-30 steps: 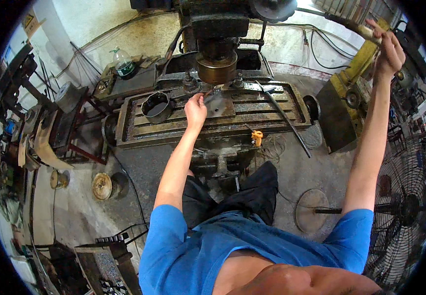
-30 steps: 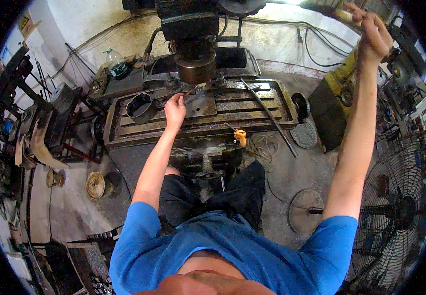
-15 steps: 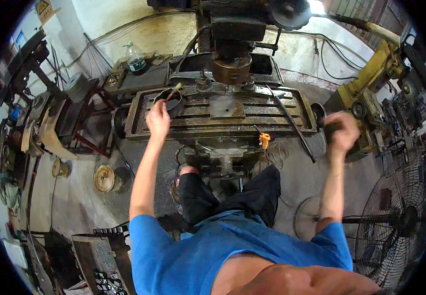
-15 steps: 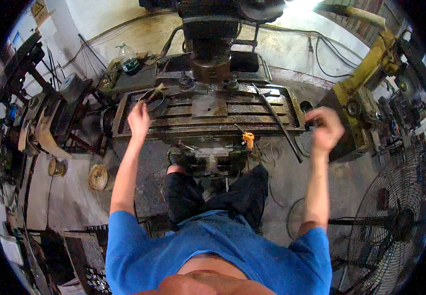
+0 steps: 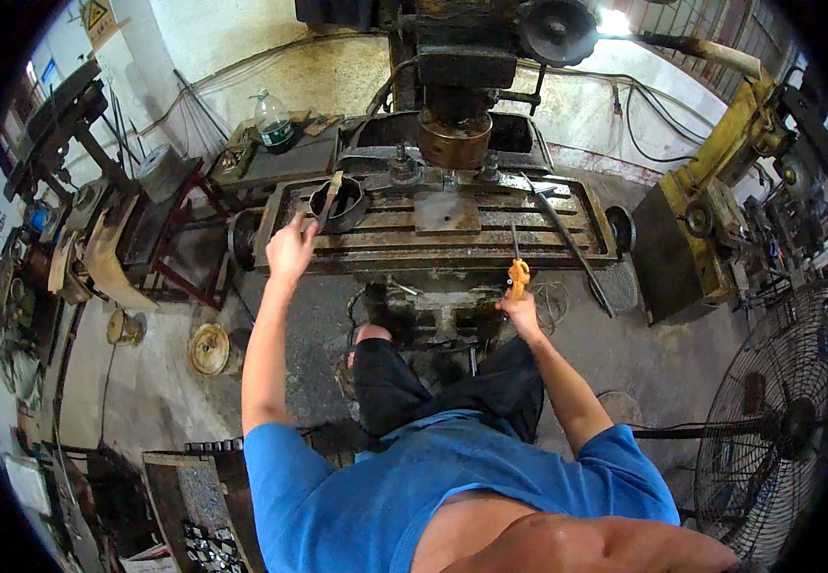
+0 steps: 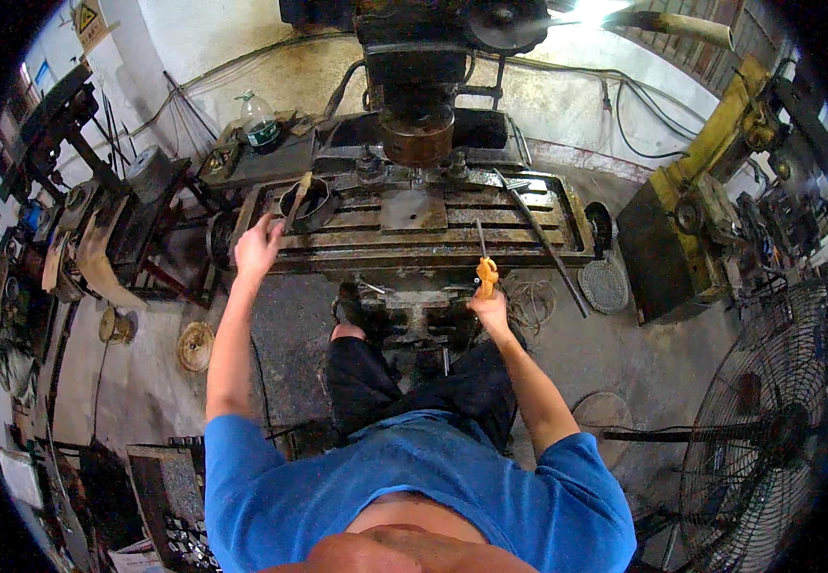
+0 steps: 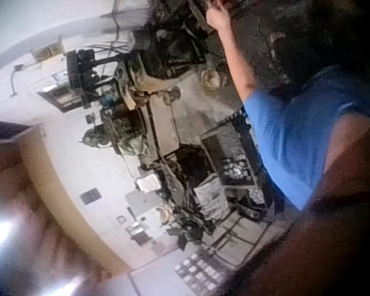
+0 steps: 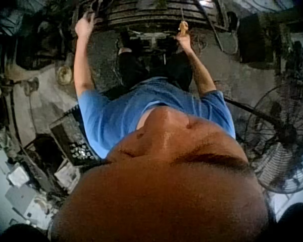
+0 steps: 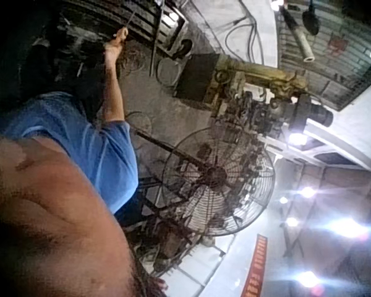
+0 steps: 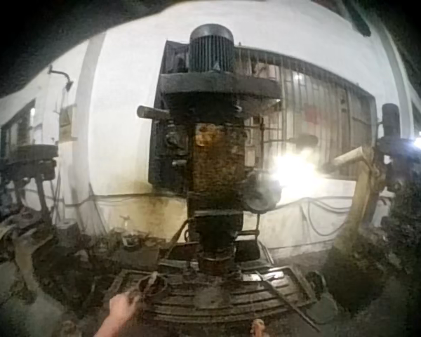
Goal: The person holds a metal workpiece on a milling machine, uses a brush to clean shavings, and picks up finished components from a tray by hand.
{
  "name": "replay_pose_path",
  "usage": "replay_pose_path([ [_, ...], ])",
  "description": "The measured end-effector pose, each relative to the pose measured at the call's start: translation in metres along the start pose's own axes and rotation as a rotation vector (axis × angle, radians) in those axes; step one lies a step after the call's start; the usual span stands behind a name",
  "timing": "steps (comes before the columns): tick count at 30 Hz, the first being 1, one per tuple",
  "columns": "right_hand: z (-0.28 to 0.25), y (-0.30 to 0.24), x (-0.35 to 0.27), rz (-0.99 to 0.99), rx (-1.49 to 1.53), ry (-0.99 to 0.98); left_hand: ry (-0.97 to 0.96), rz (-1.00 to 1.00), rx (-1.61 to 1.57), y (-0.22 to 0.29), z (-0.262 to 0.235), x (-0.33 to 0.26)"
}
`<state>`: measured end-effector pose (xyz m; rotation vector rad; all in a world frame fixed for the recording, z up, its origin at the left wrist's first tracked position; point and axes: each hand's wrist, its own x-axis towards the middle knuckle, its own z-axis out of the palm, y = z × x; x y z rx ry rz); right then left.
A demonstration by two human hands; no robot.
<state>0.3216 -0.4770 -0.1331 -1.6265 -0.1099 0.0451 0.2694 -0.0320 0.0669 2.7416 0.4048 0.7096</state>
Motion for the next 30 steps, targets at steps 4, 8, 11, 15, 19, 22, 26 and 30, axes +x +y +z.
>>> replay_pose_path([
  [4, 0.002, -0.08, -0.042, -0.035, 0.285, -0.175, -0.014, -0.058, -0.047, -0.052, -0.027, -0.035],
  [8, -0.027, -0.149, -0.041, -0.238, 0.0, -0.144, -0.002, -0.082, -0.224, -0.127, -0.028, -0.066],
  [11, -0.006, -0.214, -0.044, -0.753, -0.718, -0.314, -0.19, -0.289, -0.442, -0.145, -0.044, -0.082],
  [15, 0.026, -0.253, -0.031, -0.299, -0.718, -0.367, -0.175, -0.392, -0.54, -0.163, -0.055, -0.109],
  [19, 0.033, -0.238, -0.001, -0.203, -1.197, -0.244, -0.183, -0.431, -0.657, -0.202, -0.063, -0.137],
  [22, 0.041, -0.223, 0.014, -0.174, -1.317, -0.279, -0.095, -0.41, -0.551, -0.209, -0.074, -0.153],
  [26, 0.072, -0.23, 0.045, -0.103, -1.385, -0.289, -0.083, -0.526, -0.689, -0.205, -0.068, -0.161],
  [30, 0.083, -0.227, 0.074, -0.119, -1.286, -0.165, -0.186, -0.41, -0.667, -0.192, -0.051, -0.152],
])
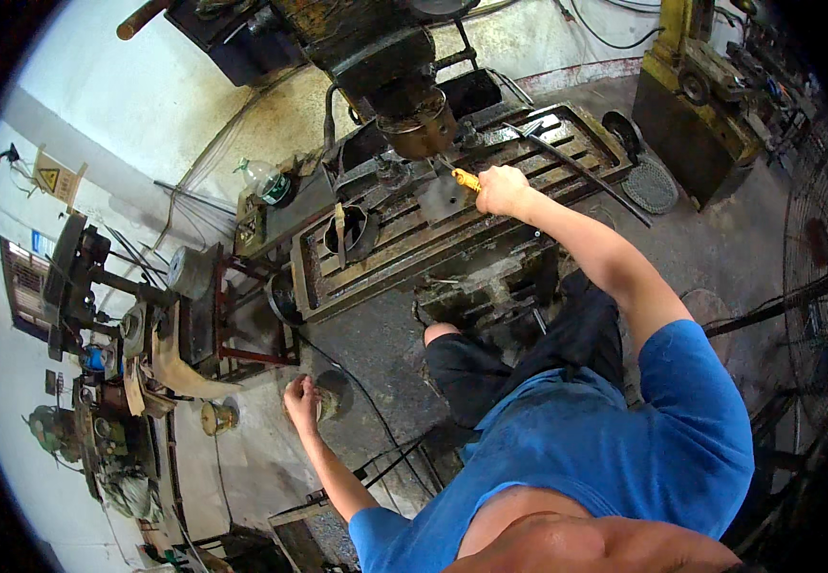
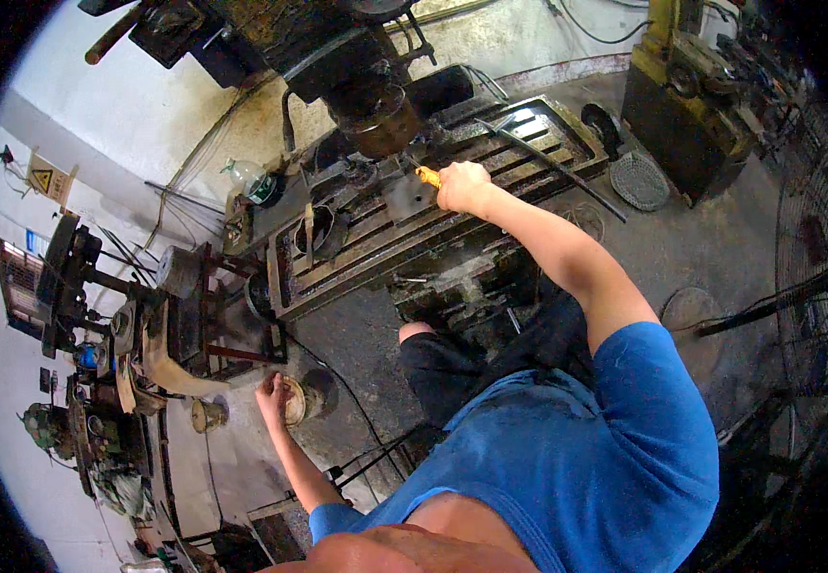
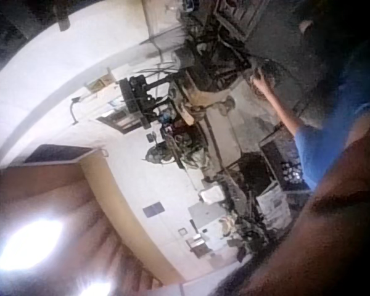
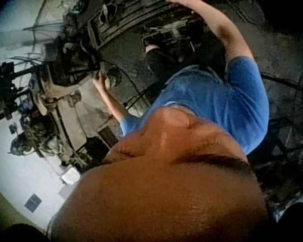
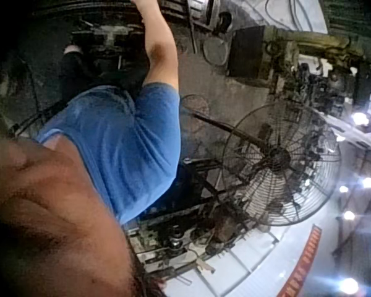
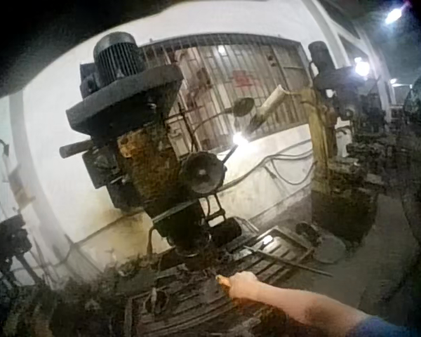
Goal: The person holds a metal workpiece on a milling machine, uses a brush to clean shavings, and picks up finished components from a tray by hand.
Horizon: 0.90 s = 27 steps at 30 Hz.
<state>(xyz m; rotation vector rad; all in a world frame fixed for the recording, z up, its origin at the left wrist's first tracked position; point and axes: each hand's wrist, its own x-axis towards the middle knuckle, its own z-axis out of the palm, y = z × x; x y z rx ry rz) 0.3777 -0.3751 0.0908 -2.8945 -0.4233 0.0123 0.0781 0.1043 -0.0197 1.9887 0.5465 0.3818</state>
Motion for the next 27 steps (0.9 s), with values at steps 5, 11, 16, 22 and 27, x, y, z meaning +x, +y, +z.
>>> replay_pose_path([
  [5, -0.013, 0.008, -0.041, -0.004, 0.086, -0.157, -0.068, 0.005, 0.194, 0.013, 0.025, -0.002],
  [11, -0.024, -0.014, -0.107, -0.376, 0.167, -0.372, -0.051, -0.101, -0.209, 0.043, 0.083, -0.008],
  [16, 0.002, -0.078, -0.146, -0.689, 0.158, -0.356, -0.243, -0.151, -0.655, 0.097, 0.132, -0.035],
  [22, 0.019, -0.145, -0.166, -0.784, 0.202, -0.587, -0.063, -0.283, -0.943, 0.052, 0.095, -0.071],
  [27, 0.039, -0.183, -0.184, -0.955, 0.19, -0.715, 0.174, -0.314, -0.83, 0.027, 0.031, -0.132],
])
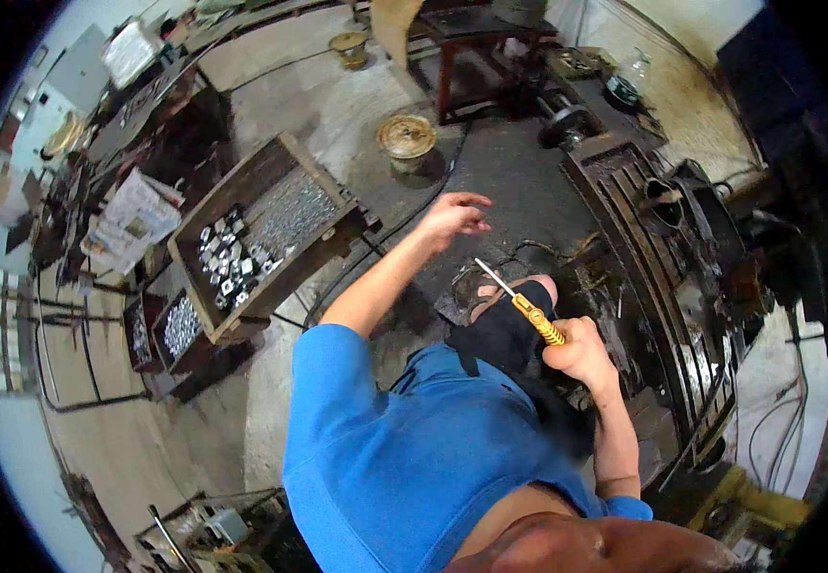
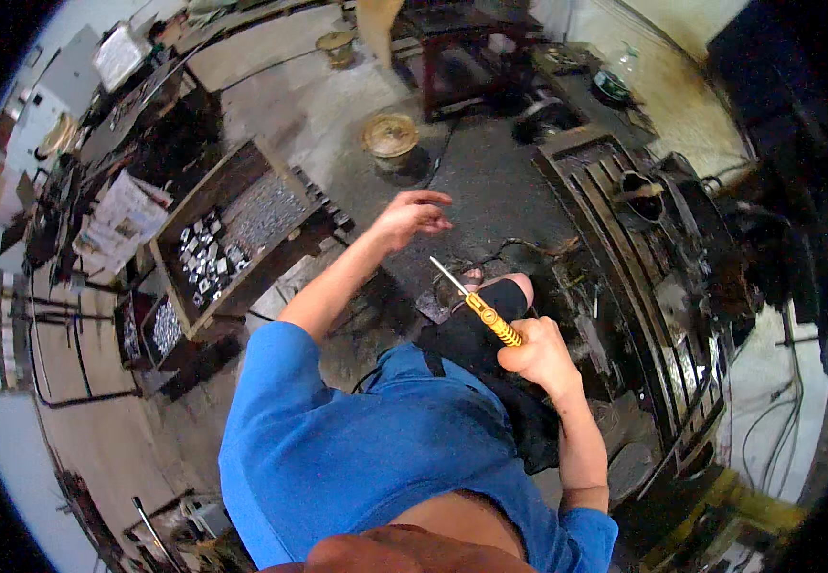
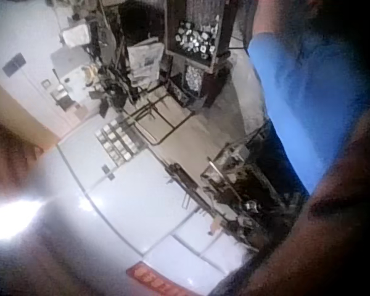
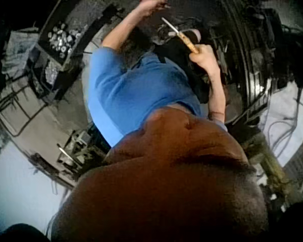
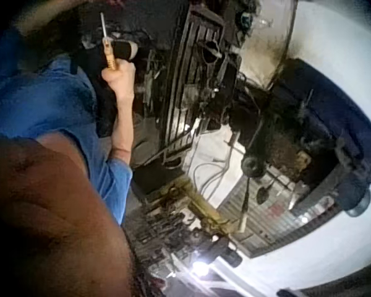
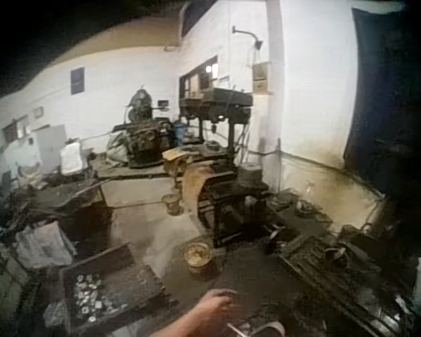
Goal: The person holds a metal workpiece on a milling machine, uses a brush to clean shavings, and picks up finished components from a tray by hand.
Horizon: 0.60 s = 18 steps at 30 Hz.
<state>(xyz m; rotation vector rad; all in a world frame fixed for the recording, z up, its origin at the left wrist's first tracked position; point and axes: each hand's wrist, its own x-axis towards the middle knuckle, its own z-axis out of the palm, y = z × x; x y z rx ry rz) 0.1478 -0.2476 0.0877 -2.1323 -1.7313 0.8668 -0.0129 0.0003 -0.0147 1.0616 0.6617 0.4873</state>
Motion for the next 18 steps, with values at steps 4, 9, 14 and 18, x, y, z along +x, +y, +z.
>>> replay_pose_path([
  [4, -0.002, -0.008, 0.008, 0.014, 0.101, 0.055, 0.309, 0.148, 0.569, 0.055, -0.094, -0.077],
  [9, -0.004, 0.012, 0.002, 0.059, 0.049, 0.016, 1.001, -0.039, 1.186, 0.041, -0.298, -0.192],
  [14, 0.0, 0.012, 0.002, 0.041, 0.052, 0.034, 1.043, -0.433, 1.404, 0.003, -0.335, -0.254],
  [18, -0.002, 0.007, 0.002, 0.038, 0.047, 0.026, 1.008, -0.461, 1.564, 0.003, -0.286, -0.251],
])
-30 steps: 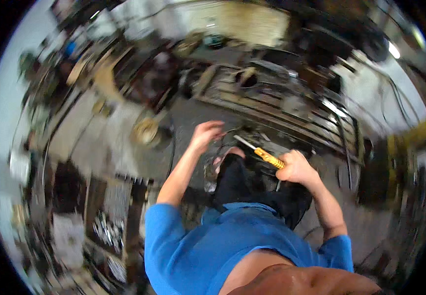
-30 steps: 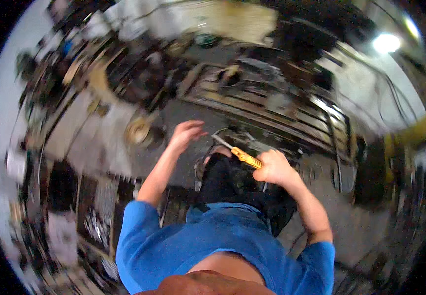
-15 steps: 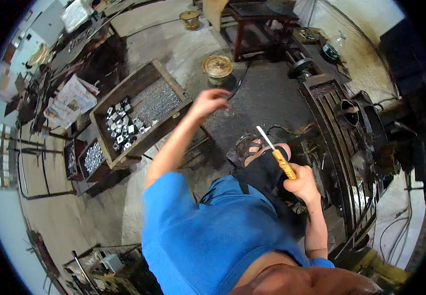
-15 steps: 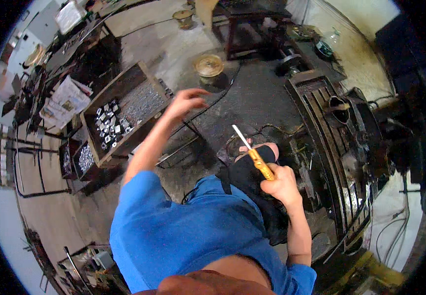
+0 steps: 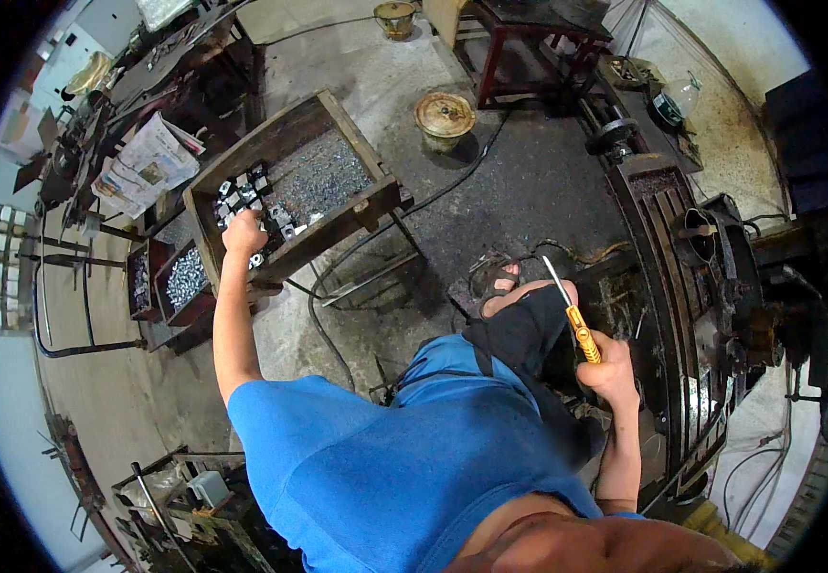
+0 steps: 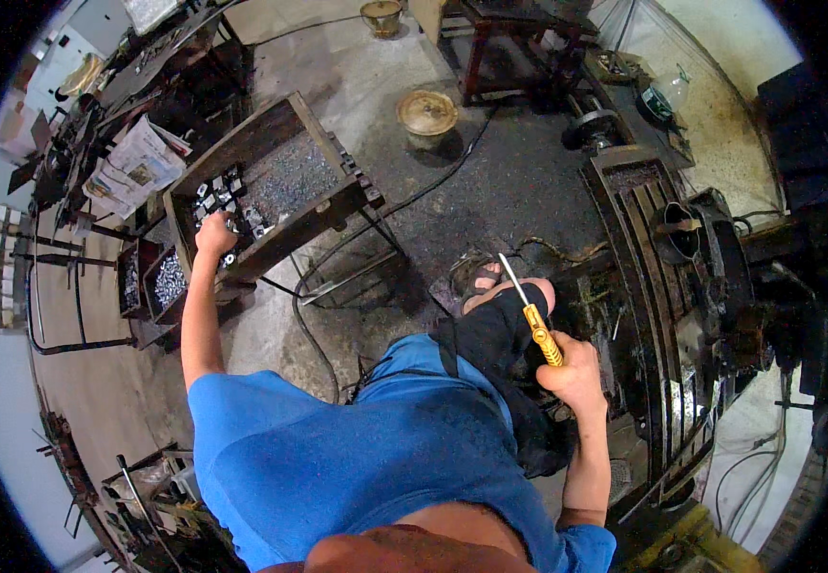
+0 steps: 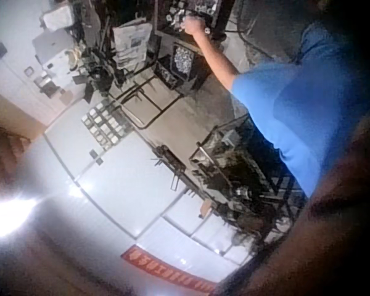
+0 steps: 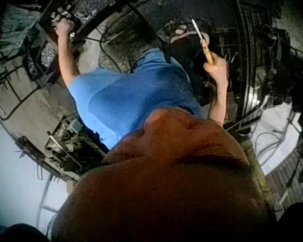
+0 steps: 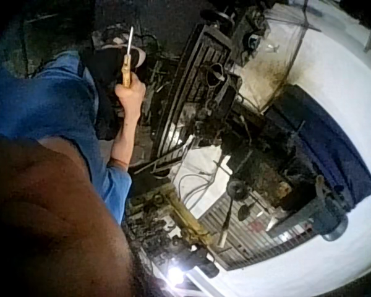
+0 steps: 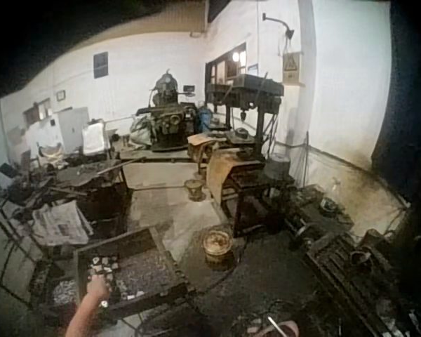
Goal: The person holds a metal workpiece on a milling machine, uses a brush to clean shavings, and picks up finished components from a tray by hand.
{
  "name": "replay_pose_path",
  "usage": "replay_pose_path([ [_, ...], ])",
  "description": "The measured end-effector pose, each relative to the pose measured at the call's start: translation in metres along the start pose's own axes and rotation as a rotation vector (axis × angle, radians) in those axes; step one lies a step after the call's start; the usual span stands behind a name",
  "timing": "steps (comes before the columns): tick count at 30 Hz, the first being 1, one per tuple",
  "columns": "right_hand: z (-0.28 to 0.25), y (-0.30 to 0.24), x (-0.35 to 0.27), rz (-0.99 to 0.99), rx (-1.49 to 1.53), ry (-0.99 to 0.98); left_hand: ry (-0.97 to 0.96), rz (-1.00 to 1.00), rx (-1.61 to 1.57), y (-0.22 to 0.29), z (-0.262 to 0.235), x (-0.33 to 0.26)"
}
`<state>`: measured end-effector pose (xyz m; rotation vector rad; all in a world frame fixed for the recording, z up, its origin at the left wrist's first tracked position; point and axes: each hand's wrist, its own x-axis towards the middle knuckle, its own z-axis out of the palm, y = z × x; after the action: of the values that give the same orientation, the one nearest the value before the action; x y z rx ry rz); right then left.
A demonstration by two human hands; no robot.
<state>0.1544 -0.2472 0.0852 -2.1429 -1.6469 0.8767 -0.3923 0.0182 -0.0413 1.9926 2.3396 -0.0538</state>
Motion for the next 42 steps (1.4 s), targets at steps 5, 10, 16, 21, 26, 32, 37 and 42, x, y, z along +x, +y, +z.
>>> replay_pose_path([
  [5, 0.002, 0.009, -0.006, -0.026, -0.01, 0.027, 0.021, 0.194, 0.225, 0.006, 0.006, 0.001],
  [10, 0.003, 0.016, -0.017, 0.036, 0.011, 0.052, 0.065, 0.282, 0.215, 0.02, -0.004, 0.002],
  [16, 0.004, 0.024, -0.018, -0.032, 0.006, 0.09, 0.052, 0.044, -1.7, 0.09, -0.045, -0.006],
  [21, 0.003, 0.001, -0.009, -0.178, 0.014, 0.12, -0.034, 0.42, -1.735, 0.203, -0.096, -0.023],
  [26, -0.017, -0.03, 0.001, -0.191, -0.043, 0.122, 0.121, 0.877, -1.078, 0.291, -0.083, -0.027],
  [32, -0.001, -0.012, 0.036, -0.057, -0.099, 0.172, 0.213, 1.169, -0.79, 0.368, -0.087, -0.072],
  [37, -0.017, 0.002, 0.018, 0.068, 0.01, 0.139, -0.695, 0.762, -1.548, 0.396, -0.067, -0.079],
  [42, -0.024, 0.023, -0.003, 0.074, 0.015, 0.184, -0.954, 0.654, -1.69, 0.429, -0.054, -0.088],
])
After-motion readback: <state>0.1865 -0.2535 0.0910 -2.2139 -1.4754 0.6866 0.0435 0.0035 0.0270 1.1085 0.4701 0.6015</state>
